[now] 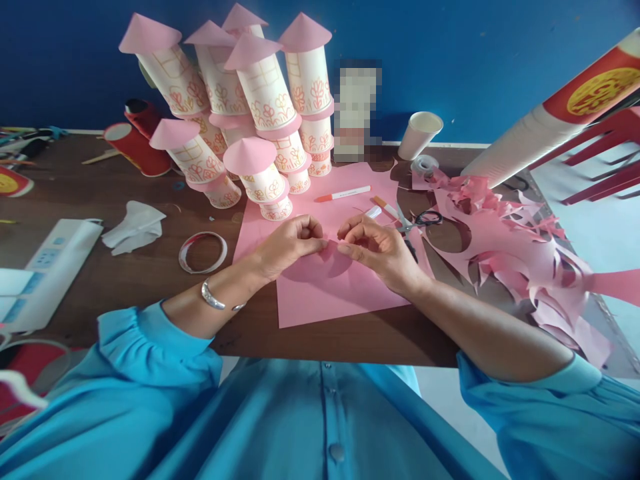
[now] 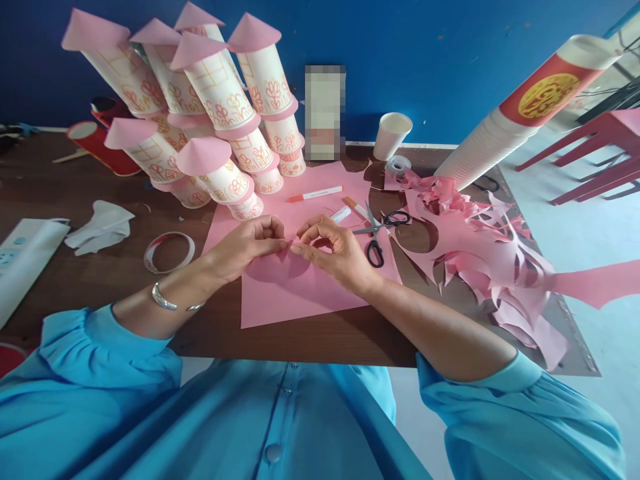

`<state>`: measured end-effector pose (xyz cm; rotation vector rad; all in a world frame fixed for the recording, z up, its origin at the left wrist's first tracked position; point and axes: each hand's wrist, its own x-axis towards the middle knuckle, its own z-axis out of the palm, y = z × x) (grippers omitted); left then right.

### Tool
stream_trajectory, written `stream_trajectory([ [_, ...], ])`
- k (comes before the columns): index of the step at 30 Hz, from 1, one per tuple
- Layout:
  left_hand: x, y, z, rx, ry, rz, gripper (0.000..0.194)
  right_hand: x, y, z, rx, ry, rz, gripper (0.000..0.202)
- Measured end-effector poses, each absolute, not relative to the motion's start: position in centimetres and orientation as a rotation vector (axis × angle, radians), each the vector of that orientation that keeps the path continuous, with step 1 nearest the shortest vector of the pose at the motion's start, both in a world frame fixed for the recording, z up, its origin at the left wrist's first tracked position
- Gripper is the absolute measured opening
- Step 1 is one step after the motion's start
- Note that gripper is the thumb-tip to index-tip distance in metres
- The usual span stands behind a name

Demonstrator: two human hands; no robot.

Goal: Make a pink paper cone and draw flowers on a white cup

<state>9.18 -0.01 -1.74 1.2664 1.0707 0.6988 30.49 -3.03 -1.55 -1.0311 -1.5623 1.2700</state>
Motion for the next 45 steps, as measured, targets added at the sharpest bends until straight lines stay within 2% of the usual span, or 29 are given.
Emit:
stream_trajectory([
  [9, 9.4, -0.9, -0.6, 1.353, 1.033, 0.778, 0.027, 29.9, -3.0, -1.8, -1.158, -1.435, 1.427, 0.058],
  [28, 9.3, -0.8, -0.7, 1.387, 1.006, 0.747, 0.032, 29.7, -2.8, -2.8, -1.039, -1.19, 1.604, 0.061],
  [33, 9.0, -0.9, -1.0, 1.327, 1.0, 0.774, 0.037, 29.7, -2.7, -3.0, -1.033, -1.148, 1.549, 0.056],
  [39, 9.3, -1.6, -1.0, 1.218, 0.926, 0.734, 0.067, 29.9, -2.6, -3.1, -1.001, -1.032, 1.448, 0.053],
  [45, 9.9, -2.0, -1.4, 1.3, 1.003, 0.791, 0.076, 29.9, -2.9, -3.2, -1.013, -1.104, 1.332, 0.051],
])
